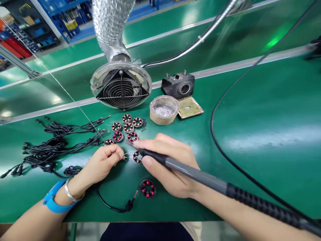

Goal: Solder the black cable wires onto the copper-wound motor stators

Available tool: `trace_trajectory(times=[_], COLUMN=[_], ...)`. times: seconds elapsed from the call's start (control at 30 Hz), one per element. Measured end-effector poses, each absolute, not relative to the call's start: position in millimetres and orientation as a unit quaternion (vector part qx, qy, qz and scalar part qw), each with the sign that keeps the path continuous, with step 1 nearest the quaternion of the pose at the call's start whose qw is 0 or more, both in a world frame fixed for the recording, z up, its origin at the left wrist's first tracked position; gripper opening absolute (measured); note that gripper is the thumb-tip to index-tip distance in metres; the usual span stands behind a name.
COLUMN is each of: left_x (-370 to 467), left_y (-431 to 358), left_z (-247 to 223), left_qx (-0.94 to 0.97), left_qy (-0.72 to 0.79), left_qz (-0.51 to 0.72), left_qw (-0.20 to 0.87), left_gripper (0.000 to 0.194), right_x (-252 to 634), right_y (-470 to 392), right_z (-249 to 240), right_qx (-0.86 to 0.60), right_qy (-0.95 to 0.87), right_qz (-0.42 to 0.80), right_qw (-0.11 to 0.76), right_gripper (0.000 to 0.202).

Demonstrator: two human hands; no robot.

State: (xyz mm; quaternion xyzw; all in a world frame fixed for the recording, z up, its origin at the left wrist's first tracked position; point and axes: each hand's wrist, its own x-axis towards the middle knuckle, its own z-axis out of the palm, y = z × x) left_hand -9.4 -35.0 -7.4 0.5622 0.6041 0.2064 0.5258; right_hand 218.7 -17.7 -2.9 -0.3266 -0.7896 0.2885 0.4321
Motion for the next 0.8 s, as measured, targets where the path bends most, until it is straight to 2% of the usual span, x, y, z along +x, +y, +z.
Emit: trace_trajectory(times=[0.23,0.8], left_x=[-8.0,-7.0], left_y=[-37.5,-37.0], left_z=[-5.4,-2.1], left_qx=[0.565,0.570], left_qy=[0.612,0.611], left_qz=[0.201,0.184], left_qw=[0.515,0.518], left_gripper=[0.016,0.018], right_x=[223.0,222.2], right_y=[-21.1,-20.2], right_z=[-11.7,-13.9], right_qx=[-0.375,-0.350], right_qy=[-0.741,-0.732], right_qz=[0.360,0.386], right_qw=[0.425,0.439], right_gripper=[0.009,0.016])
